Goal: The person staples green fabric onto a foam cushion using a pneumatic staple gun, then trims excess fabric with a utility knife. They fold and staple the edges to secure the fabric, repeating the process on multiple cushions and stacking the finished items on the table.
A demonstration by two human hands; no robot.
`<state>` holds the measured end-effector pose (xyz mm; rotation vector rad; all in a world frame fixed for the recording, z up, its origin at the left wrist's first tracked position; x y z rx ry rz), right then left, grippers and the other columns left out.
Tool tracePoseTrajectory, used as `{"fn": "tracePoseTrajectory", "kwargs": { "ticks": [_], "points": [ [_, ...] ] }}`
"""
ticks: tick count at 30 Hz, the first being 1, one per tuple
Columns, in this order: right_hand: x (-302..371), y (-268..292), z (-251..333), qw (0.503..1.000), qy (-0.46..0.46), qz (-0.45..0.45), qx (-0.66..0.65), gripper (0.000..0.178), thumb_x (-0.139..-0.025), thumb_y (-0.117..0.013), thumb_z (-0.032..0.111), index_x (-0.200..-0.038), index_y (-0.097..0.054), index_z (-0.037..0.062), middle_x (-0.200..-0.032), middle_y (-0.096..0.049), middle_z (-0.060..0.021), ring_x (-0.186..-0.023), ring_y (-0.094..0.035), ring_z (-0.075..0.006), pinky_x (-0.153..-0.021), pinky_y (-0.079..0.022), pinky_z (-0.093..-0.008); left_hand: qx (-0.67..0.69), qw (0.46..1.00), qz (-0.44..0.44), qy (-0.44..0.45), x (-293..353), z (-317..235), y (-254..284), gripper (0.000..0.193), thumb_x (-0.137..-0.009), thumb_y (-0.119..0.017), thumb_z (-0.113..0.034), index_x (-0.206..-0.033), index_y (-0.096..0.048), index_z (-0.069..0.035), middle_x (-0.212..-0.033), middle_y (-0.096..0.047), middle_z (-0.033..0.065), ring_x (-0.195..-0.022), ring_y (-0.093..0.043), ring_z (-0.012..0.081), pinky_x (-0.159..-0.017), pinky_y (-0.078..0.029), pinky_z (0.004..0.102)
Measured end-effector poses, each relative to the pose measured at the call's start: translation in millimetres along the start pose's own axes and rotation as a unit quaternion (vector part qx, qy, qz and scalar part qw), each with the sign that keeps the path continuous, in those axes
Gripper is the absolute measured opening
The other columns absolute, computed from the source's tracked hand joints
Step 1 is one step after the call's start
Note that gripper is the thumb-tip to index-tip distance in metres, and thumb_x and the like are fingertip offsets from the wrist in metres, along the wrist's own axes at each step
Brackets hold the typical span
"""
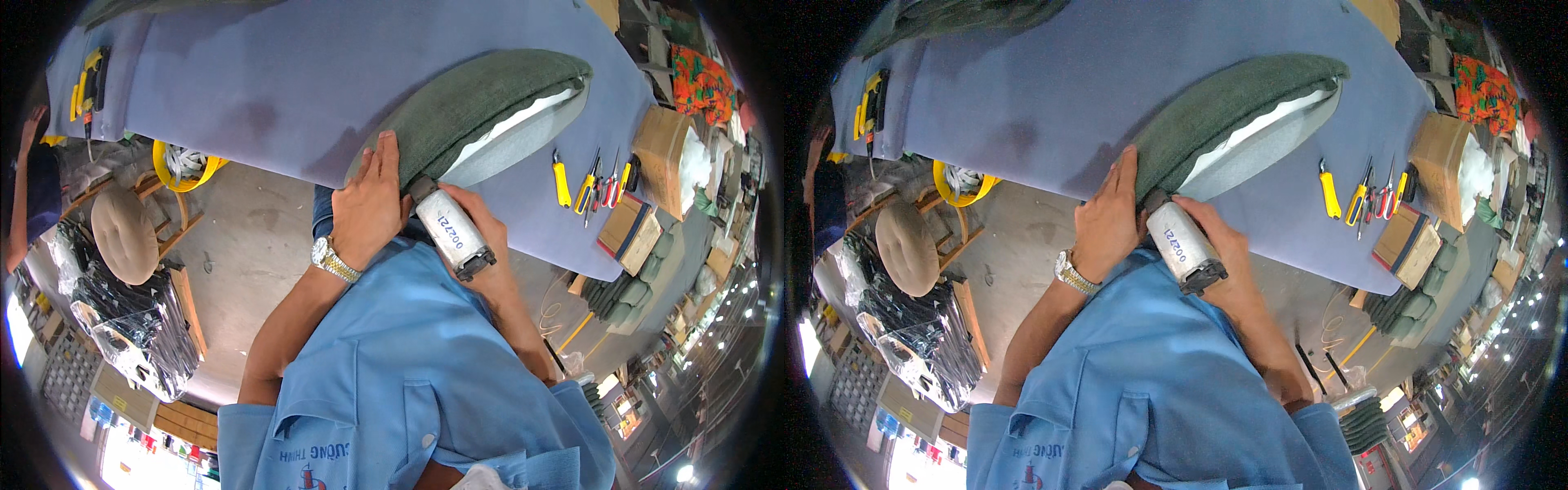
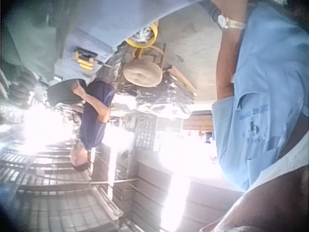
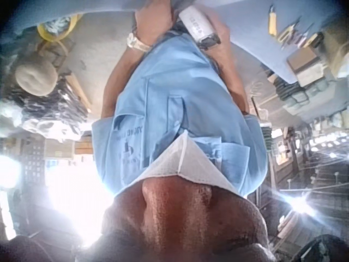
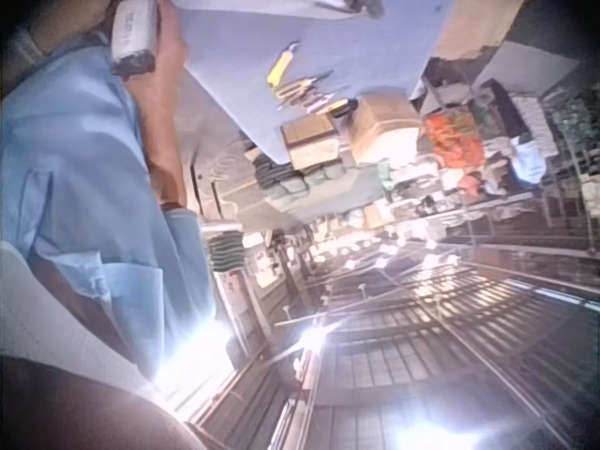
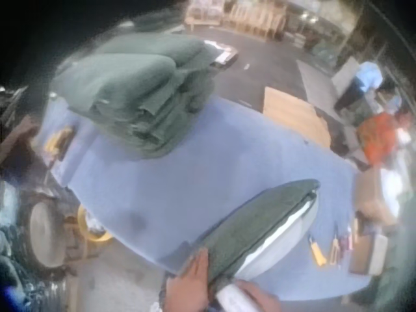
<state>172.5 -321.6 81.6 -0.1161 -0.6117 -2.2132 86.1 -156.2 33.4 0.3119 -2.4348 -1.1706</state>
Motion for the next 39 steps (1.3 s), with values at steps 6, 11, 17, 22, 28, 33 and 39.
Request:
{"fn": "tracePoseTrajectory", "kwargs": {
  "ticks": [6, 11, 17, 22, 28, 33, 39],
  "points": [
    [7.9, -2.5, 1.0, 0.999, 0.026, -0.021, 0.032, 0.061, -0.079, -0.078, 0.008, -0.137, -0.061, 0.0033, -0.125, -0.070, -0.0185, -0.111, -0.071, -0.0271, -0.095, -0.055, -0.0354, 0.003, 0.999, 0.033, 0.017, 0.3, -2.6, 11.6, 0.092, -0.080, -0.077, -0.015, -0.156, -0.028, 0.005, -0.157, -0.045, 0.0225, -0.137, -0.054, 0.0393, -0.092, -0.059, 0.0440],
    [15.5, 0.7, -0.5, 1.000, 0.000, -0.007, -0.011, 0.064, -0.076, -0.079, 0.011, -0.138, -0.063, 0.0057, -0.130, -0.069, -0.0206, -0.118, -0.069, -0.0341, -0.101, -0.053, -0.0396, -0.003, 1.000, 0.014, -0.001, 3.9, -3.3, 5.1, 0.093, -0.079, -0.077, -0.014, -0.156, -0.029, 0.005, -0.157, -0.045, 0.0219, -0.137, -0.054, 0.0385, -0.092, -0.059, 0.0440],
    [15.5, 0.1, 1.2, 1.000, -0.012, 0.023, -0.001, 0.063, -0.077, -0.078, 0.011, -0.138, -0.061, 0.0062, -0.130, -0.069, -0.0196, -0.118, -0.069, -0.0344, -0.099, -0.053, -0.0381, -0.008, 1.000, 0.011, 0.003, 6.6, -4.2, 2.2, 0.094, -0.076, -0.075, -0.009, -0.156, -0.029, 0.006, -0.155, -0.048, 0.0225, -0.137, -0.054, 0.0396, -0.094, -0.059, 0.0434],
    [10.4, -10.9, 4.9, 0.999, -0.028, 0.014, -0.021, 0.062, -0.077, -0.077, 0.011, -0.137, -0.060, 0.0057, -0.128, -0.069, -0.0190, -0.116, -0.070, -0.0349, -0.097, -0.052, -0.0359, 0.016, 0.999, 0.005, 0.037, 3.4, -2.8, -2.5, 0.094, -0.076, -0.075, -0.007, -0.157, -0.028, 0.003, -0.155, -0.047, 0.0227, -0.138, -0.052, 0.0411, -0.097, -0.058, 0.0452],
    [4.7, -15.7, 2.1, 0.999, 0.038, -0.003, -0.005, 0.066, -0.074, -0.078, 0.010, -0.137, -0.060, 0.0057, -0.126, -0.069, -0.0195, -0.115, -0.069, -0.0376, -0.097, -0.053, -0.0378, 0.143, 0.987, 0.062, -0.045, -4.5, 22.3, 15.3, 0.098, -0.080, -0.079, -0.016, -0.161, -0.024, -0.001, -0.159, -0.040, 0.0265, -0.146, -0.043, 0.0413, -0.112, -0.046, 0.0469],
    [3.7, -15.9, 3.6, 0.997, 0.074, -0.027, -0.015, 0.070, -0.072, -0.079, 0.010, -0.139, -0.059, 0.0050, -0.127, -0.067, -0.0206, -0.116, -0.067, -0.0383, -0.097, -0.052, -0.0403, 0.314, 0.941, 0.115, -0.061, 2.8, 49.1, 23.2, 0.096, -0.086, -0.079, -0.027, -0.162, -0.025, -0.002, -0.159, -0.039, 0.0287, -0.147, -0.042, 0.0403, -0.120, -0.036, 0.0441],
    [13.5, -17.6, -5.6, 0.994, 0.109, -0.013, -0.012, 0.075, -0.072, -0.081, 0.013, -0.143, -0.057, 0.0051, -0.127, -0.067, -0.0211, -0.115, -0.068, -0.0378, -0.097, -0.053, -0.0401, 0.176, 0.981, 0.052, -0.059, 11.0, 46.4, 6.8, 0.088, -0.090, -0.073, -0.027, -0.161, -0.027, -0.003, -0.157, -0.042, 0.0291, -0.144, -0.045, 0.0412, -0.116, -0.040, 0.0451]
  ]
}}
Point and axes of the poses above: each hand's wrist, its own x-axis away from the middle knuckle, its own y-axis out of the back of the hand, z = x × y, the point moved 1 cm from there along -x, towards the middle knuckle
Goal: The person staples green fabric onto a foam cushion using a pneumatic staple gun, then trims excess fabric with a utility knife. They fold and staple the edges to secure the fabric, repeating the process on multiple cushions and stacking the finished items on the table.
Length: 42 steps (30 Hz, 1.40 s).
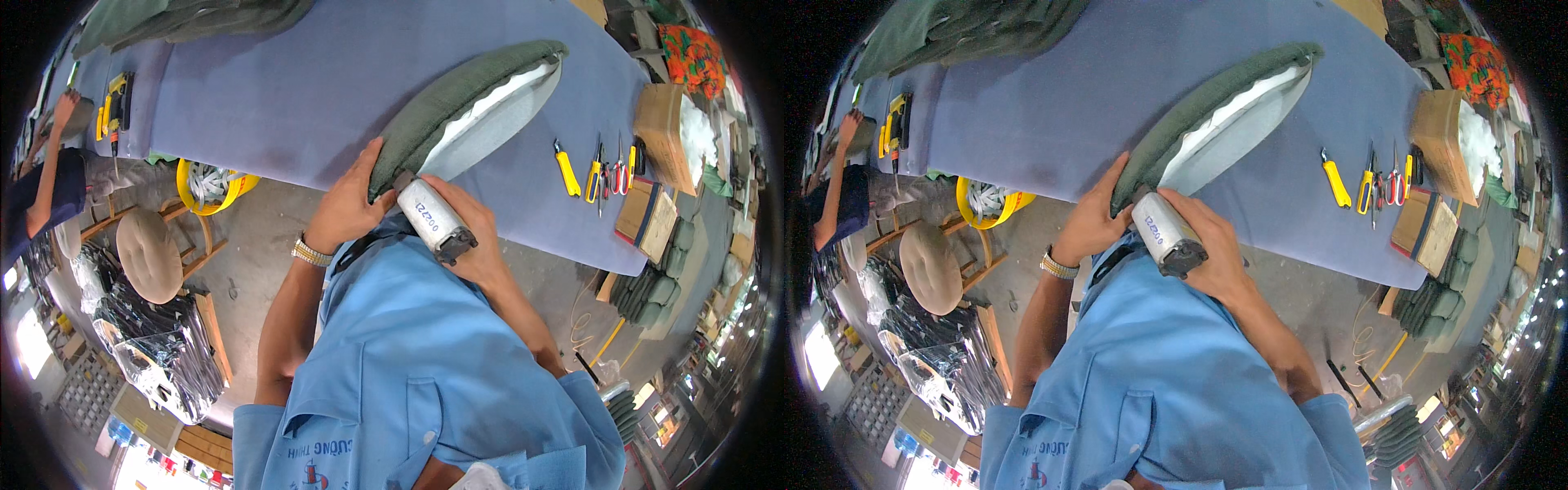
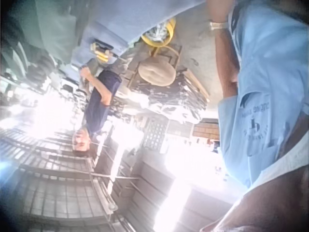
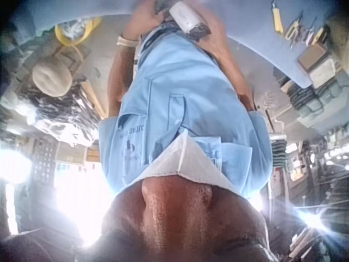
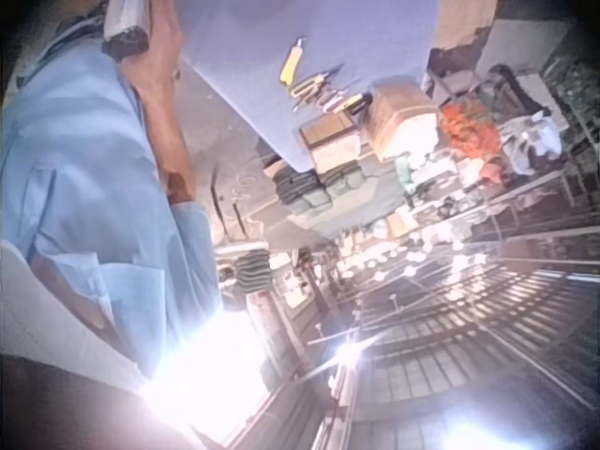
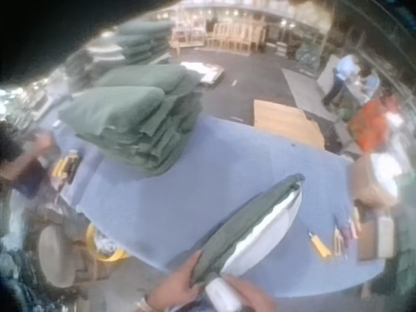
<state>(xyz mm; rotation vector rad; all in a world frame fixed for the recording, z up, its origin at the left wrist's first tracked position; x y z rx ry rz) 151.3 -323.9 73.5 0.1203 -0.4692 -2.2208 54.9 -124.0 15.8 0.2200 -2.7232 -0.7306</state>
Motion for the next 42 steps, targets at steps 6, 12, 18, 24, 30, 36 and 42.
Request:
{"fn": "tracePoseTrajectory", "kwargs": {
  "ticks": [6, 12, 18, 24, 30, 36, 42],
  "points": [
    [10.9, 1.7, -0.9, 1.000, -0.002, 0.006, 0.003, 0.075, -0.073, -0.080, 0.012, -0.144, -0.057, 0.0052, -0.128, -0.068, -0.0201, -0.114, -0.069, -0.0365, -0.098, -0.053, -0.0396, -0.081, 0.996, -0.025, 0.025, 7.8, -13.2, -7.9, 0.090, -0.086, -0.070, -0.012, -0.162, -0.023, -0.004, -0.154, -0.046, 0.0286, -0.138, -0.050, 0.0436, -0.112, -0.044, 0.0464],
    [11.7, -1.6, 0.0, 1.000, -0.025, -0.004, -0.001, 0.072, -0.073, -0.080, 0.011, -0.142, -0.059, 0.0042, -0.131, -0.067, -0.0203, -0.118, -0.068, -0.0351, -0.100, -0.052, -0.0395, -0.133, 0.990, -0.049, 0.008, 14.2, -24.1, -8.3, 0.090, -0.088, -0.068, -0.014, -0.163, -0.019, -0.005, -0.155, -0.046, 0.0270, -0.131, -0.056, 0.0441, -0.101, -0.052, 0.0486],
    [2.1, -6.6, 4.7, 0.993, -0.098, 0.030, -0.058, 0.071, -0.072, -0.079, 0.009, -0.141, -0.058, 0.0054, -0.133, -0.066, -0.0198, -0.122, -0.066, -0.0361, -0.104, -0.050, -0.0399, -0.130, 0.988, -0.026, 0.077, 13.6, -29.1, -13.9, 0.090, -0.088, -0.069, -0.013, -0.161, -0.019, 0.000, -0.160, -0.039, 0.0249, -0.142, -0.048, 0.0391, -0.104, -0.053, 0.0489],
    [-7.7, -15.2, 2.8, 0.996, -0.059, 0.042, -0.055, 0.081, -0.067, -0.082, 0.009, -0.143, -0.055, 0.0059, -0.134, -0.065, -0.0204, -0.122, -0.064, -0.0408, -0.103, -0.049, -0.0394, -0.119, 0.990, -0.030, 0.063, 10.3, -16.1, 1.8, 0.090, -0.088, -0.069, -0.011, -0.162, -0.019, -0.001, -0.151, -0.048, 0.0285, -0.127, -0.059, 0.0450, -0.096, -0.055, 0.0515],
    [-0.7, -16.0, 10.9, 0.996, -0.041, 0.024, -0.074, 0.081, -0.068, -0.081, 0.011, -0.145, -0.056, 0.0065, -0.133, -0.065, -0.0215, -0.122, -0.064, -0.0384, -0.102, -0.051, -0.0400, -0.109, 0.992, -0.067, 0.010, 8.6, 0.8, 6.7, 0.086, -0.088, -0.069, -0.012, -0.161, -0.024, -0.003, -0.139, -0.059, 0.0308, -0.120, -0.062, 0.0477, -0.096, -0.052, 0.0528],
    [2.3, -14.6, 14.3, 0.999, -0.006, -0.019, -0.050, 0.078, -0.069, -0.081, 0.013, -0.143, -0.058, 0.0060, -0.131, -0.066, -0.0210, -0.118, -0.067, -0.0376, -0.101, -0.053, -0.0411, -0.119, 0.991, -0.066, 0.012, 8.6, -2.3, 5.2, 0.087, -0.087, -0.070, -0.012, -0.162, -0.024, -0.004, -0.139, -0.059, 0.0299, -0.118, -0.063, 0.0470, -0.096, -0.051, 0.0532],
    [2.8, -19.8, 0.0, 0.999, -0.021, 0.005, -0.031, 0.077, -0.069, -0.081, 0.012, -0.142, -0.058, 0.0058, -0.131, -0.067, -0.0204, -0.118, -0.067, -0.0375, -0.102, -0.052, -0.0407, -0.132, 0.989, -0.055, 0.036, 13.4, -14.9, 0.0, 0.091, -0.084, -0.070, -0.008, -0.162, -0.023, -0.005, -0.147, -0.054, 0.0263, -0.120, -0.063, 0.0444, -0.094, -0.055, 0.0496]
  ]
}}
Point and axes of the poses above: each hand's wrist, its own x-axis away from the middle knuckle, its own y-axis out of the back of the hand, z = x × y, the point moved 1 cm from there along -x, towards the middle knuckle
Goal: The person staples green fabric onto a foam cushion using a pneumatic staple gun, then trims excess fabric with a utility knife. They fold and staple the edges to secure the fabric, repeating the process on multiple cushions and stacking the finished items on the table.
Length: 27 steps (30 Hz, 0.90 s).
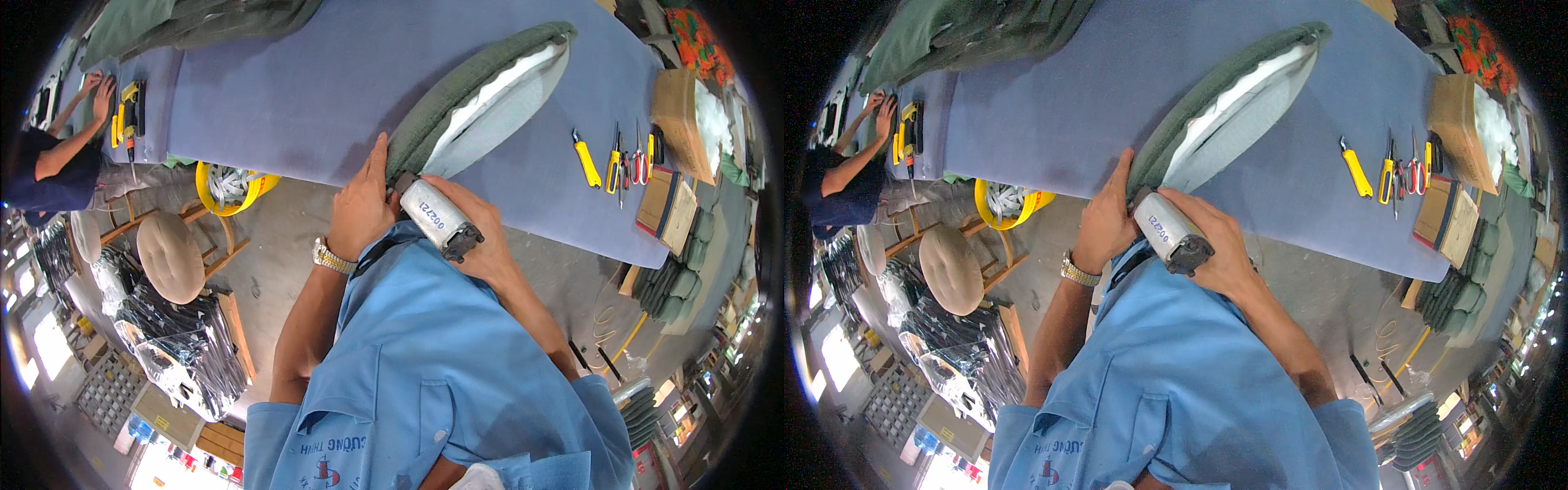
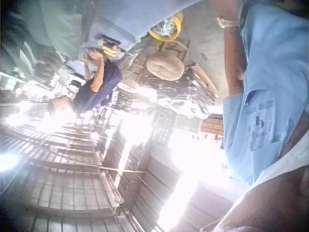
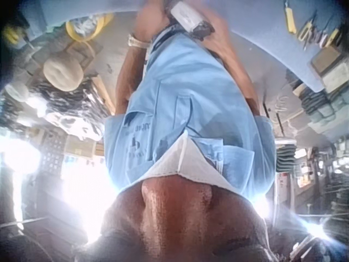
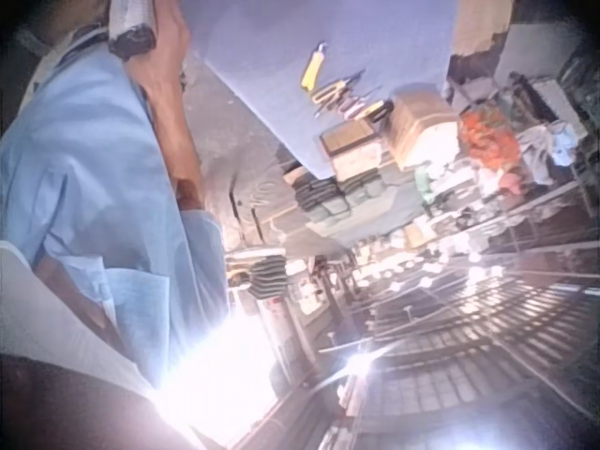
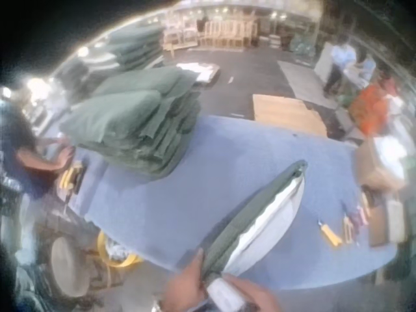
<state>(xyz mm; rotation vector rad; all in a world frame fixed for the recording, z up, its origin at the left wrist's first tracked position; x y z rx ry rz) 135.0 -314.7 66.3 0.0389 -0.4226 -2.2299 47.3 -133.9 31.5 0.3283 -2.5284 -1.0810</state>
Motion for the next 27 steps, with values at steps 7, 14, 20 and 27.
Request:
{"fn": "tracePoseTrajectory", "kwargs": {
  "ticks": [7, 14, 20, 27],
  "points": [
    [4.4, 1.9, 2.3, 0.998, -0.056, 0.028, -0.027, 0.075, -0.069, -0.080, 0.009, -0.141, -0.059, 0.0057, -0.130, -0.067, -0.0199, -0.118, -0.066, -0.0383, -0.101, -0.052, -0.0401, -0.011, 1.000, -0.004, -0.005, 9.3, -11.0, -11.3, 0.094, -0.082, -0.070, -0.003, -0.162, -0.021, -0.002, -0.159, -0.041, 0.0238, -0.141, -0.050, 0.0386, -0.099, -0.056, 0.0459],
    [7.2, 0.5, -5.1, 0.999, -0.033, 0.021, -0.009, 0.074, -0.070, -0.078, 0.010, -0.142, -0.058, 0.0057, -0.128, -0.067, -0.0209, -0.115, -0.067, -0.0388, -0.100, -0.052, -0.0393, 0.054, 0.998, 0.006, 0.007, 8.8, -2.2, -9.9, 0.096, -0.081, -0.072, -0.005, -0.162, -0.021, -0.001, -0.154, -0.045, 0.0274, -0.137, -0.052, 0.0426, -0.103, -0.052, 0.0476],
    [11.1, 8.5, 0.6, 0.999, -0.014, 0.040, 0.016, 0.076, -0.070, -0.080, 0.011, -0.143, -0.058, 0.0070, -0.120, -0.068, -0.0200, -0.109, -0.068, -0.0390, -0.097, -0.053, -0.0400, 0.080, 0.996, 0.011, 0.030, 9.2, 3.7, -14.8, 0.098, -0.080, -0.075, -0.007, -0.161, -0.021, 0.000, -0.149, -0.049, 0.0314, -0.133, -0.054, 0.0454, -0.104, -0.051, 0.0482],
    [11.0, 9.4, 5.4, 0.999, -0.001, 0.026, 0.020, 0.075, -0.071, -0.082, 0.011, -0.142, -0.058, 0.0088, -0.129, -0.066, -0.0200, -0.114, -0.066, -0.0395, -0.099, -0.053, -0.0421, 0.040, 0.999, -0.020, 0.016, 14.9, -2.7, -27.4, 0.098, -0.080, -0.074, -0.005, -0.161, -0.019, 0.002, -0.152, -0.044, 0.0329, -0.137, -0.051, 0.0447, -0.106, -0.050, 0.0485]
  ]
}}
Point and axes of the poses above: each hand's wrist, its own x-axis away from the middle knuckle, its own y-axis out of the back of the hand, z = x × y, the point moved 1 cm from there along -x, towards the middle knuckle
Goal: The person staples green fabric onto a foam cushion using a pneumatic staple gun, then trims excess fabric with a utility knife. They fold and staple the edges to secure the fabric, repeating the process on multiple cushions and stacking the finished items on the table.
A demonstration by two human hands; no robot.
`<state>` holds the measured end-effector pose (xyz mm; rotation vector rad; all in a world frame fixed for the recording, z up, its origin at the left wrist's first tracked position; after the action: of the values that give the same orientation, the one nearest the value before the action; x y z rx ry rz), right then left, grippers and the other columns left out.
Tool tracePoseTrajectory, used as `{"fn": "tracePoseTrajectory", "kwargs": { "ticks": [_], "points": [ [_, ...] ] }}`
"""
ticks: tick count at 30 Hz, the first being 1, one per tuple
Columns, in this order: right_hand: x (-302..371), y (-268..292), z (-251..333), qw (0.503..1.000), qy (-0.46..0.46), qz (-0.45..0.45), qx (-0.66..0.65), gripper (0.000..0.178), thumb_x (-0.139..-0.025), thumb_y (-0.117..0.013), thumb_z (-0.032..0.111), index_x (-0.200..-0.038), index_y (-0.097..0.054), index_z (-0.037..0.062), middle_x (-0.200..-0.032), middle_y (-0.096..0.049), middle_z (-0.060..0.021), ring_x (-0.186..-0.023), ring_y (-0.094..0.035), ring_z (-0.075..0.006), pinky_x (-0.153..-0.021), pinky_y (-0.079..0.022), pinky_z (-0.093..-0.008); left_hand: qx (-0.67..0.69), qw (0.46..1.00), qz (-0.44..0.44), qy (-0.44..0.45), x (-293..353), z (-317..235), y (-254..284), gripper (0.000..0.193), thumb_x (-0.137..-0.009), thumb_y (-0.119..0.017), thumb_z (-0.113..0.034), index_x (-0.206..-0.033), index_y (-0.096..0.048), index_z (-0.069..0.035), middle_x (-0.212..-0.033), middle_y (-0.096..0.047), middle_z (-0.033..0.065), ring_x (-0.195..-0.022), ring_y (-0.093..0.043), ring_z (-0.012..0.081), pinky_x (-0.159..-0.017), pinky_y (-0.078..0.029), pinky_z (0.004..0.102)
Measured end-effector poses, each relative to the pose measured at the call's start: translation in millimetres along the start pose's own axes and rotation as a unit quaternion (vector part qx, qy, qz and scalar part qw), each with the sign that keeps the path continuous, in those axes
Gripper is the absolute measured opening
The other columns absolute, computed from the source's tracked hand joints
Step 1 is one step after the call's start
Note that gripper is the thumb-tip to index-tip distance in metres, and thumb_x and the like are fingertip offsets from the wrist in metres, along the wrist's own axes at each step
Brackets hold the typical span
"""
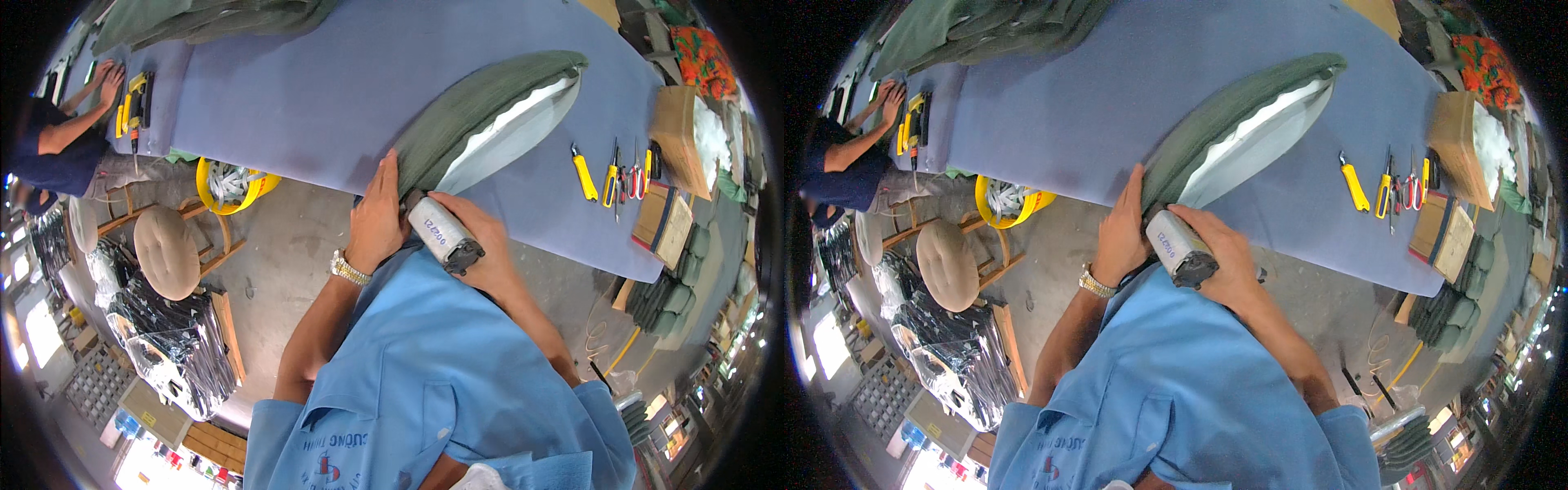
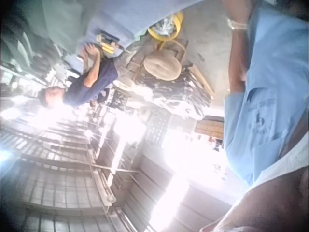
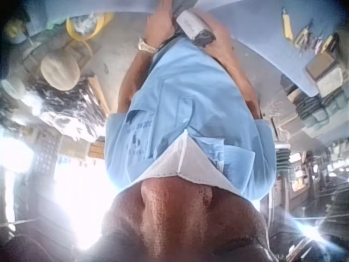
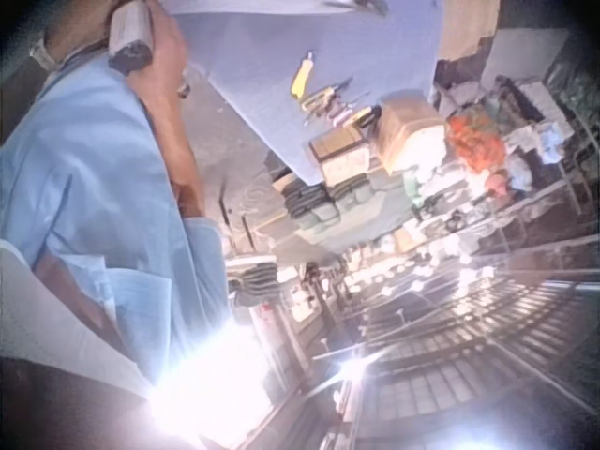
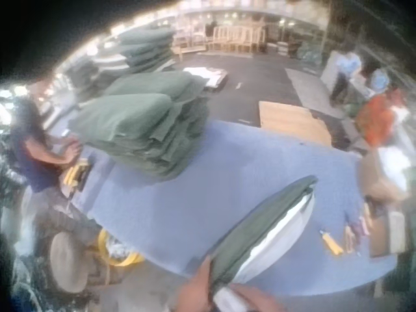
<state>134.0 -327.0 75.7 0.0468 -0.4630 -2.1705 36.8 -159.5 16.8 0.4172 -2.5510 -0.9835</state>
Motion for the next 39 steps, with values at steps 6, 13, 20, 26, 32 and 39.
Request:
{"fn": "tracePoseTrajectory", "kwargs": {
  "ticks": [6, 13, 20, 26, 32, 39],
  "points": [
    [0.7, 10.2, -5.2, 1.000, -0.012, 0.014, -0.004, 0.075, -0.071, -0.082, 0.013, -0.142, -0.059, 0.0088, -0.132, -0.066, -0.0185, -0.118, -0.065, -0.0403, -0.102, -0.051, -0.0433, -0.003, 0.999, 0.013, 0.032, -1.4, -7.1, -2.7, 0.094, -0.083, -0.072, -0.007, -0.161, -0.021, 0.002, -0.155, -0.043, 0.0307, -0.140, -0.049, 0.0436, -0.108, -0.048, 0.0480],
    [35.6, 85.8, -27.2, 0.994, -0.072, 0.041, 0.077, 0.068, -0.073, -0.076, 0.008, -0.139, -0.061, 0.0105, -0.135, -0.066, -0.0180, -0.123, -0.063, -0.0388, -0.104, -0.050, -0.0418, -0.019, 0.999, -0.048, 0.008, 2.0, -14.7, -11.2, 0.090, -0.088, -0.075, -0.023, -0.162, -0.027, -0.009, -0.153, -0.048, 0.0258, -0.135, -0.054, 0.0422, -0.101, -0.052, 0.0470],
    [31.0, 123.1, -124.9, 0.939, -0.163, -0.113, 0.281, 0.065, -0.081, -0.077, 0.012, -0.143, -0.055, 0.0075, -0.126, -0.063, -0.0202, -0.110, -0.065, -0.0402, -0.097, -0.052, -0.0435, 0.001, 1.000, -0.015, -0.024, 2.7, -27.7, -6.6, 0.089, -0.088, -0.074, -0.020, -0.164, -0.027, -0.016, -0.161, -0.036, 0.0262, -0.144, -0.042, 0.0470, -0.112, -0.044, 0.0517],
    [-43.3, 124.5, -119.9, 0.877, -0.177, -0.310, -0.320, 0.073, -0.095, -0.075, 0.034, -0.149, -0.043, -0.0031, -0.137, -0.060, -0.0191, -0.120, -0.062, -0.0302, -0.099, -0.052, -0.0457, -0.050, 0.998, 0.017, -0.037, 8.3, -24.5, -20.5, 0.090, -0.089, -0.074, -0.022, -0.164, -0.027, -0.020, -0.167, -0.026, 0.0227, -0.151, -0.032, 0.0456, -0.115, -0.039, 0.0533],
    [-134.1, 107.0, -120.8, 0.823, -0.147, -0.364, -0.412, 0.067, -0.087, -0.083, 0.014, -0.141, -0.048, -0.0047, -0.130, -0.063, -0.0186, -0.114, -0.064, -0.0299, -0.098, -0.054, -0.0452, -0.019, 0.992, 0.041, -0.117, 1.8, -26.0, -25.0, 0.089, -0.089, -0.076, -0.028, -0.164, -0.029, -0.022, -0.171, -0.018, 0.0222, -0.155, -0.020, 0.0467, -0.120, -0.028, 0.0609],
    [-125.1, 108.5, -30.3, 0.873, -0.060, -0.305, -0.376, 0.050, -0.085, -0.080, 0.005, -0.130, -0.060, -0.0042, -0.121, -0.070, -0.0152, -0.106, -0.069, -0.0271, -0.093, -0.056, -0.0407, 0.043, 0.981, 0.026, -0.190, -17.8, -58.1, -17.2, 0.082, -0.094, -0.069, -0.048, -0.163, -0.034, -0.022, -0.170, -0.013, 0.0266, -0.155, -0.016, 0.0505, -0.122, -0.027, 0.0589]
  ]
}}
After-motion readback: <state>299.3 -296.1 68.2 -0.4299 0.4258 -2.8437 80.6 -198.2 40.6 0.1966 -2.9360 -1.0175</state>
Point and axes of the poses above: each hand's wrist, its own x-axis away from the middle knuckle, its own y-axis out of the back of the hand, z = x × y, the point moved 1 cm from there along -x, towards the middle knuckle
